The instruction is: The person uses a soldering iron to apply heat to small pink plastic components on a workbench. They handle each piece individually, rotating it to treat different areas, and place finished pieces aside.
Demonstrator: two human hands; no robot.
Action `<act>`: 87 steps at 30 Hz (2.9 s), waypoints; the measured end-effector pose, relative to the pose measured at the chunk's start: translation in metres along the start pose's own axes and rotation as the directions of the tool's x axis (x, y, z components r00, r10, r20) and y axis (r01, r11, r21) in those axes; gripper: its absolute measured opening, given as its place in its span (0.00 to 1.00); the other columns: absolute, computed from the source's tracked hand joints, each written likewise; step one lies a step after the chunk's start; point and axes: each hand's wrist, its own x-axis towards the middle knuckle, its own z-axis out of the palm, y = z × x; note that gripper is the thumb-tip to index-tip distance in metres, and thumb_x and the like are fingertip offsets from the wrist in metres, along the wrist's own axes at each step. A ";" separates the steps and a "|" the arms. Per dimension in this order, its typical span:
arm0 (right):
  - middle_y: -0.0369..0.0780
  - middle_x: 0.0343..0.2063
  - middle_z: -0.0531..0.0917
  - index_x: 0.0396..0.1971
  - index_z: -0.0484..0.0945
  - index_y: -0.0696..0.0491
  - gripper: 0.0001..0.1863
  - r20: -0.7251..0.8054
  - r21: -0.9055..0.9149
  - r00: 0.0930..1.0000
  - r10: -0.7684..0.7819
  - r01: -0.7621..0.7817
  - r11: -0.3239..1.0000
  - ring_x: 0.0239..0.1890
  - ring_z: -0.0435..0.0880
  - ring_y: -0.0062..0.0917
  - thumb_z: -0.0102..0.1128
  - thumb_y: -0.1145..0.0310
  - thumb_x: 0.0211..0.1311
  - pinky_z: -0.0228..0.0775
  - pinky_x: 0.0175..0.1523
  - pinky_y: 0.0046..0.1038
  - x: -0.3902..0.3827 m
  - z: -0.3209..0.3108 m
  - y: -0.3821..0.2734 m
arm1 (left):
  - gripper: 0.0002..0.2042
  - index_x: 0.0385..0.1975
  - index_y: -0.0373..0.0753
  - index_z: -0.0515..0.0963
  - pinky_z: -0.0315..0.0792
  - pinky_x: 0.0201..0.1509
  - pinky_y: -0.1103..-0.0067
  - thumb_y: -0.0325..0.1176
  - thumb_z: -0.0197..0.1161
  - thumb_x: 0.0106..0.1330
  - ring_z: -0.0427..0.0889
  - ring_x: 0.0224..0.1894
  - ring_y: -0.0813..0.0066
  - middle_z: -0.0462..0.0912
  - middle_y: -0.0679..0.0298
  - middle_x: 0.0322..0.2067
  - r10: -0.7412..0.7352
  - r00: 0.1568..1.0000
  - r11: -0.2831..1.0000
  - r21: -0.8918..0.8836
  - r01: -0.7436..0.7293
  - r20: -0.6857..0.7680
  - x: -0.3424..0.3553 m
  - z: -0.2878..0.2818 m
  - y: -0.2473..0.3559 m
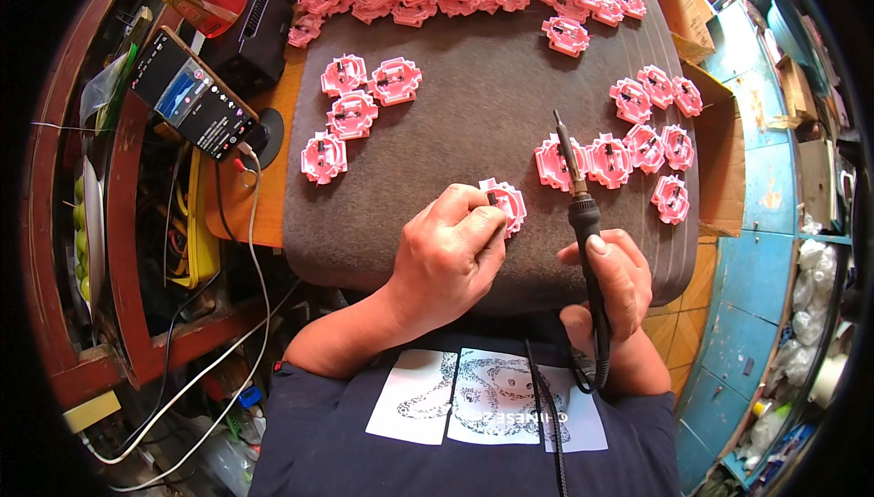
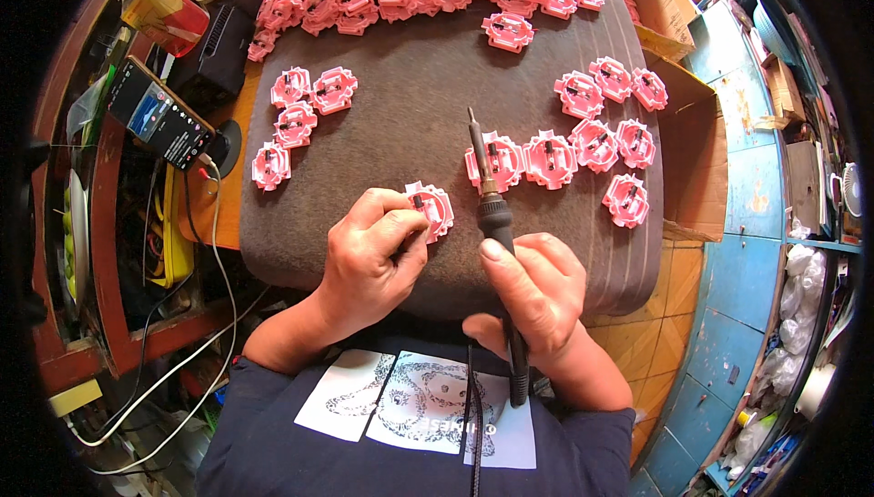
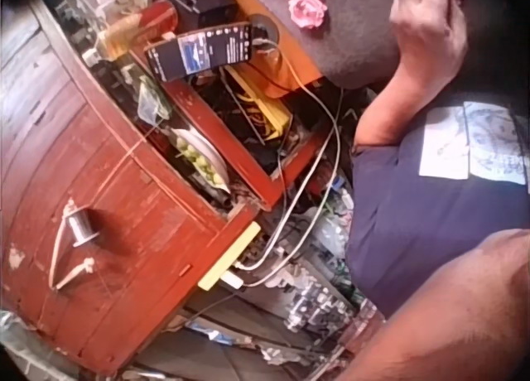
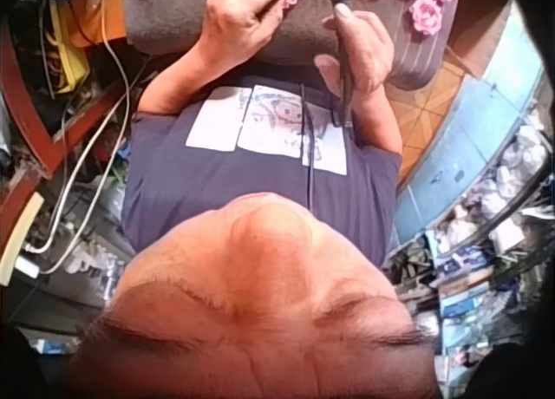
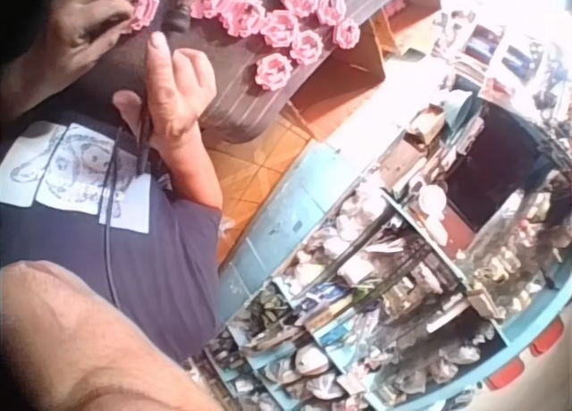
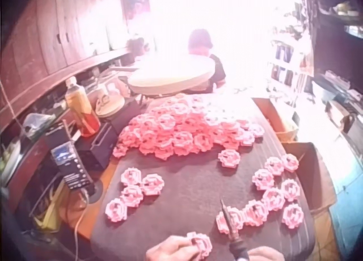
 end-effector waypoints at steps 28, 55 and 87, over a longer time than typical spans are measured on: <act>0.39 0.21 0.79 0.44 0.81 0.60 0.13 0.080 0.147 0.995 0.056 -0.067 0.987 0.19 0.77 0.30 0.66 0.69 0.64 0.67 0.25 0.33 -0.008 -0.022 -0.015 | 0.09 0.36 0.35 0.83 0.79 0.35 0.72 0.17 0.72 0.57 0.85 0.32 0.63 0.81 0.58 0.36 0.025 1.000 0.999 0.039 -0.025 0.013 0.003 0.000 0.001; 0.43 0.30 0.81 0.55 0.79 0.64 0.21 -0.093 0.095 0.991 0.096 -0.087 0.992 0.26 0.80 0.33 0.71 0.78 0.63 0.74 0.29 0.33 -0.012 -0.001 -0.005 | 0.09 0.36 0.35 0.83 0.80 0.37 0.70 0.18 0.73 0.58 0.86 0.33 0.59 0.82 0.56 0.36 0.023 1.000 0.998 0.051 -0.023 0.017 0.002 0.000 0.001; 0.57 0.57 0.84 0.59 0.71 0.57 0.30 0.242 0.046 0.931 0.272 -0.291 0.956 0.48 0.90 0.51 0.69 0.81 0.55 0.82 0.52 0.41 0.022 0.036 0.009 | 0.10 0.38 0.35 0.85 0.81 0.37 0.67 0.19 0.73 0.58 0.87 0.34 0.56 0.84 0.56 0.36 0.021 0.999 0.997 0.070 -0.023 0.034 0.001 -0.001 -0.001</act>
